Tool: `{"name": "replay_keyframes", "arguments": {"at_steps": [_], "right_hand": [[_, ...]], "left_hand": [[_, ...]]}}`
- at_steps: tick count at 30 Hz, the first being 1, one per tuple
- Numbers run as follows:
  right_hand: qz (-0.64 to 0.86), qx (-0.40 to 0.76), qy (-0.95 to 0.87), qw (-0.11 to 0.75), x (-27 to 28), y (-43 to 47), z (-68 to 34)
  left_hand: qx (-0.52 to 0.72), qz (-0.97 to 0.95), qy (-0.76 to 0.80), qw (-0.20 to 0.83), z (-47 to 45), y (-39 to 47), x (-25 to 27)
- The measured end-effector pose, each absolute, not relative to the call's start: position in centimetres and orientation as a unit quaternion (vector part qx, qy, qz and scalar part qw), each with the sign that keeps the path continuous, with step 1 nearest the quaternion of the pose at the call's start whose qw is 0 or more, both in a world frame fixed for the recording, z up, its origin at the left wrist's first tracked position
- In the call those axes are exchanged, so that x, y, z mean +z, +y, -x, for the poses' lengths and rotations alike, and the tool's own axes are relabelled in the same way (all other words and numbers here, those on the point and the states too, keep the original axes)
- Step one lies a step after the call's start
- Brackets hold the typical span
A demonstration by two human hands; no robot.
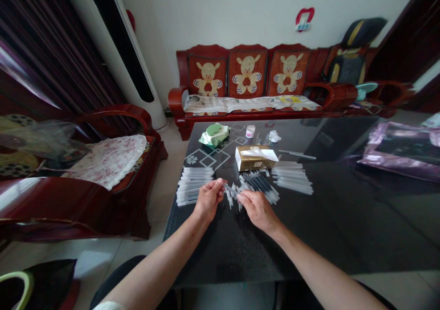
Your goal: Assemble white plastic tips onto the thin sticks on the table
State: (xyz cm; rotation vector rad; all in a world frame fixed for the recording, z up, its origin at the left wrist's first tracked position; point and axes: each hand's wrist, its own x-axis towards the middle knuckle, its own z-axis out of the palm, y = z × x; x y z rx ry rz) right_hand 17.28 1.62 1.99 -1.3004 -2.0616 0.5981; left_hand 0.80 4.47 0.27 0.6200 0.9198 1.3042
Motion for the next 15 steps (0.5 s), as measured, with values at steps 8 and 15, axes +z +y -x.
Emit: {"name": "replay_keyframes", "arguments": {"at_steps": [8, 15], "right_hand": [[0.469, 0.334, -0.743, 0.342, 1.7, 2.6, -17.8], [0.452, 0.389, -0.728, 0.339, 1.4, 3.3, -18.7]], "left_hand": [[0.515, -0.356, 0.396, 0.672, 0.7, 5.4, 0.4], [0.4, -0.471, 0.398, 0.678, 3.0, 6.0, 1.6]]}}
